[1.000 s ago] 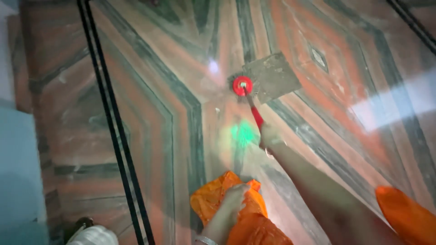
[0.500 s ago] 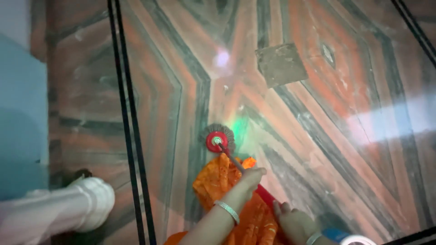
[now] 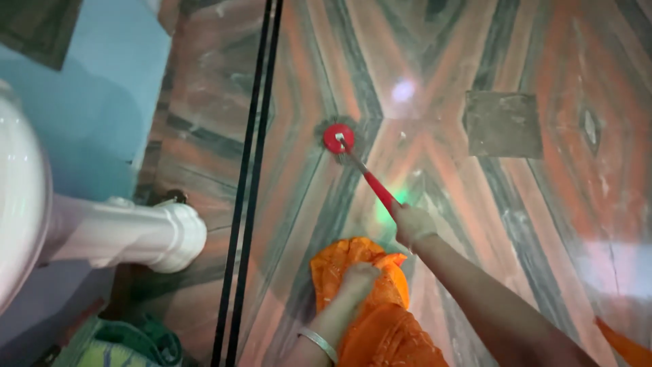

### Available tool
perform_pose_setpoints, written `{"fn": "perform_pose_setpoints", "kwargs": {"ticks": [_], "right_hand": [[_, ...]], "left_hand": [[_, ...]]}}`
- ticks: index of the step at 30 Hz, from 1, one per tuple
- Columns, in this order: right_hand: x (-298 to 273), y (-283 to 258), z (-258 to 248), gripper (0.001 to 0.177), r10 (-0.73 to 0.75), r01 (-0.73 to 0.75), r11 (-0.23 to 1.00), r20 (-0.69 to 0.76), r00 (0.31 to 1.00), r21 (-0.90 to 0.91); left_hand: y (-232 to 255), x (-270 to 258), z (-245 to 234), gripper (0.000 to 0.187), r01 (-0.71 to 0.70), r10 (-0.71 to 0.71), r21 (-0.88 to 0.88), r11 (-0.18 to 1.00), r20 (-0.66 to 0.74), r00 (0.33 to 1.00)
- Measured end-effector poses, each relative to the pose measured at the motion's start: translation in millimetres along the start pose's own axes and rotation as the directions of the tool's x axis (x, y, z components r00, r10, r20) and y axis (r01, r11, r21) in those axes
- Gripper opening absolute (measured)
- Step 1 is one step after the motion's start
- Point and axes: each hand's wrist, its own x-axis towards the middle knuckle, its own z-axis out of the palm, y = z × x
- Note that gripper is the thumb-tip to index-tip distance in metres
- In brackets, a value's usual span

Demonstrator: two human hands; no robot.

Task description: The person cleans the floor by hand using a mop, moving it across various tiled areas and dipping it into a bucket of water to rinse and wring it.

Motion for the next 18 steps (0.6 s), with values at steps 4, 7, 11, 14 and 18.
{"fn": "perform_pose_setpoints", "kwargs": {"ticks": [4,7,11,14,18], "right_hand": [[-4,-30,-6,0.052,-0.172,0.164,0.969,-0.025,0.985,-0.182],[-64,-36,2,0.047,-0.257,0.256,0.935,0.03,0.966,-0.246],[-164,-22,17,0.06,-0.405,0.393,0.848,0.041,0.913,-0.356],[-223,-14,46,0.065,-0.341,0.408,0.837,0.234,0.91,-0.364],[-240,-10,87,0.07,-0.294,0.411,0.854,0.355,0.888,-0.32]], "left_hand": [[17,-16,-7,0.017,0.035,-0.038,-0.059,0.998,-0.05,0.998],[24,-26,-5,0.016,0.033,-0.036,-0.048,0.998,-0.048,0.998],[25,-22,11,0.014,0.052,-0.048,-0.168,0.985,0.025,0.999],[15,-18,26,0.018,-0.009,0.022,-0.181,0.983,0.067,0.998],[15,-26,26,0.017,0.06,-0.063,-0.137,0.989,-0.016,0.998]]}}
